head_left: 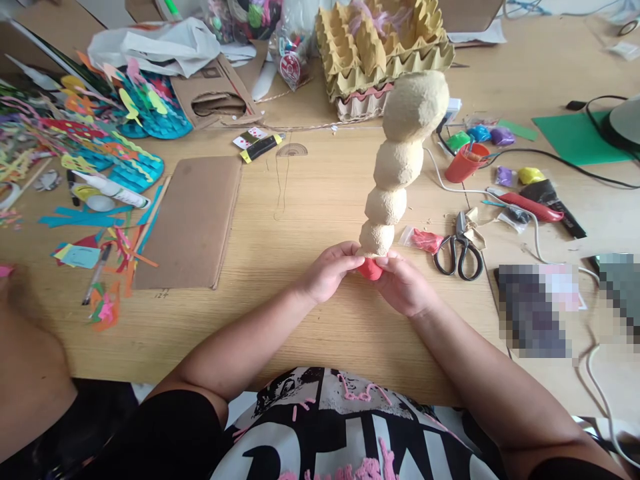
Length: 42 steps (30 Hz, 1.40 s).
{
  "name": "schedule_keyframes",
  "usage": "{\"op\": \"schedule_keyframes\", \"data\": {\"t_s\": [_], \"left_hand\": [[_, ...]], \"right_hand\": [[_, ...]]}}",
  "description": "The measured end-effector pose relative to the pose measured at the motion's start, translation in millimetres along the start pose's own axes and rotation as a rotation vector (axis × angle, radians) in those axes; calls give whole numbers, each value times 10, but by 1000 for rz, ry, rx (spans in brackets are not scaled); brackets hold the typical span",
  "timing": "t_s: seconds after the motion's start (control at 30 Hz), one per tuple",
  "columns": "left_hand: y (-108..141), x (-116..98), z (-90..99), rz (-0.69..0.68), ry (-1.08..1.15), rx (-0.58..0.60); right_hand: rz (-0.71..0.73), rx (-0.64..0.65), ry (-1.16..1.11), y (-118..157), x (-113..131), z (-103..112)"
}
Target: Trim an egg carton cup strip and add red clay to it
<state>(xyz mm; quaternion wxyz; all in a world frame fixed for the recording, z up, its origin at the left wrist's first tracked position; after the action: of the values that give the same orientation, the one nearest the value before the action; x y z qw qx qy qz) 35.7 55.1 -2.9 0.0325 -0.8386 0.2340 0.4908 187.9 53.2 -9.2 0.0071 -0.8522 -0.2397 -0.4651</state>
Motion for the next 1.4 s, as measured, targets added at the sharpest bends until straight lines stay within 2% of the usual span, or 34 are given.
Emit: {"op": "schedule_keyframes", "data": {"t_s": [0.1,0.27,0.47,0.7,1.03,1.4], "left_hand": [[-6,16,-6,-14,-58,-10],[-9,19,14,-8,-43,-116],[1,-8,-18,-36,-68,-63],[-9,20,1,-66,-79,-126],[-32,9,10,-38,89,-122],[-25,34,15,-22,108,-127]], "right_hand": [[-1,-6,40,0,14,-7],[26,-39,44,3,51,-28],[49,-19,74,-2,84,-63],[71,4,95,8,67,-78],[54,-39,64,-10,57,-27],[40,-83,77,-18,0,-11]]}}
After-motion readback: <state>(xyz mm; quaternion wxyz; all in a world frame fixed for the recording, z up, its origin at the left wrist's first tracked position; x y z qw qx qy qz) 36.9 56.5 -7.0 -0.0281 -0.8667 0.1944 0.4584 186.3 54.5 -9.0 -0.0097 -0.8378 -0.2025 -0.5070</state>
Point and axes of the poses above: each hand's wrist, its own y-axis away from the middle knuckle, its own z-axis out of the back of the hand, x = y × z, the point moved 3 cm from there along -y, towards the middle knuckle, and after that the axes turned 3 degrees about z, right-handed, at the moved point
